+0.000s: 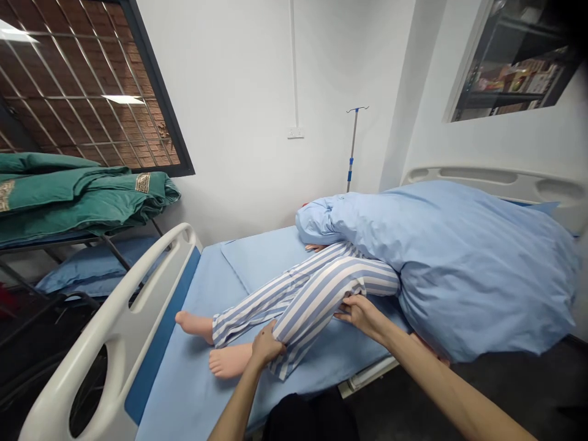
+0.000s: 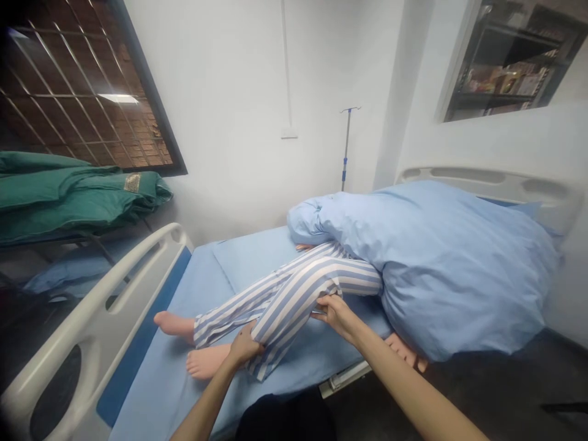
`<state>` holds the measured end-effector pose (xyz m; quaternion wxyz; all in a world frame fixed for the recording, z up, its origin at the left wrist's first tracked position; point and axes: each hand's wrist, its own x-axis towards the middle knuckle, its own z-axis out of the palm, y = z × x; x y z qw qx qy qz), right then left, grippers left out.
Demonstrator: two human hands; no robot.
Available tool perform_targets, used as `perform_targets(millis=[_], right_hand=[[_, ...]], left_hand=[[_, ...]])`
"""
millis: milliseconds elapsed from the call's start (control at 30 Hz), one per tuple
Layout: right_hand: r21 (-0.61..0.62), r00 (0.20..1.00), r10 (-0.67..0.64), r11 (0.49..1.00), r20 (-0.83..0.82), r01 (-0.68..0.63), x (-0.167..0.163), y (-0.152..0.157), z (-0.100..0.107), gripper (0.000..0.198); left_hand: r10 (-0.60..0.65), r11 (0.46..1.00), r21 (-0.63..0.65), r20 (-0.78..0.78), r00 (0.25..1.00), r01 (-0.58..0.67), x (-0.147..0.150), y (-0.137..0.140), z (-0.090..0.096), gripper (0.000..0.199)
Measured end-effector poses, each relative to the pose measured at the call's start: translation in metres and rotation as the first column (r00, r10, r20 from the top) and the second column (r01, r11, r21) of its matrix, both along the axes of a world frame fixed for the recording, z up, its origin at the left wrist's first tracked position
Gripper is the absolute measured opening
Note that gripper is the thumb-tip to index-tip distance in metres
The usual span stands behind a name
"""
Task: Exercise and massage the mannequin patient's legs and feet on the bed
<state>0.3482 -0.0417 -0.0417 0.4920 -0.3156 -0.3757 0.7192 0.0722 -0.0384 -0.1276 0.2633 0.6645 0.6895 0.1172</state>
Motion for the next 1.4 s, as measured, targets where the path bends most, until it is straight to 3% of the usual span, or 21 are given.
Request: perform_targets(millis=[267, 633, 867, 1167, 1400], right_hand=[[-0.042, 0.996, -0.075, 0.996, 0.038, 0.077, -0.001, -0.013, -0.007, 0.014], [-0.129, 0.992, -0.104, 0.987, -0.068, 0.095, -0.014, -0.025, -0.031, 0.017], [-0.200, 0.984, -0.147, 0.972, -0.098, 0.125, -0.040, -0.033, -0.063, 0.017], [-0.397, 0.967, -0.236, 0.900, -0.099, 0.179, -0.095, -0.038, -0.125, 0.022], [-0.464, 0.965, -0.249, 0.867, -0.081, 0.185, -0.098, -0.037, -0.151, 0.025]], left_hand=[[-0.054, 0.997, 0.059, -0.001, 0.999, 0.054, -0.002, -0.002, -0.008, 0.053], [-0.054, 0.995, 0.080, -0.093, 0.994, 0.062, -0.023, -0.020, -0.010, 0.054], [-0.031, 0.997, 0.060, -0.299, 0.954, 0.051, -0.056, -0.045, -0.010, 0.073], [-0.059, 0.994, 0.051, -0.453, 0.890, 0.092, -0.096, -0.081, -0.021, 0.066], [-0.084, 0.988, 0.072, -0.500, 0.862, 0.139, -0.103, -0.082, -0.031, 0.065]])
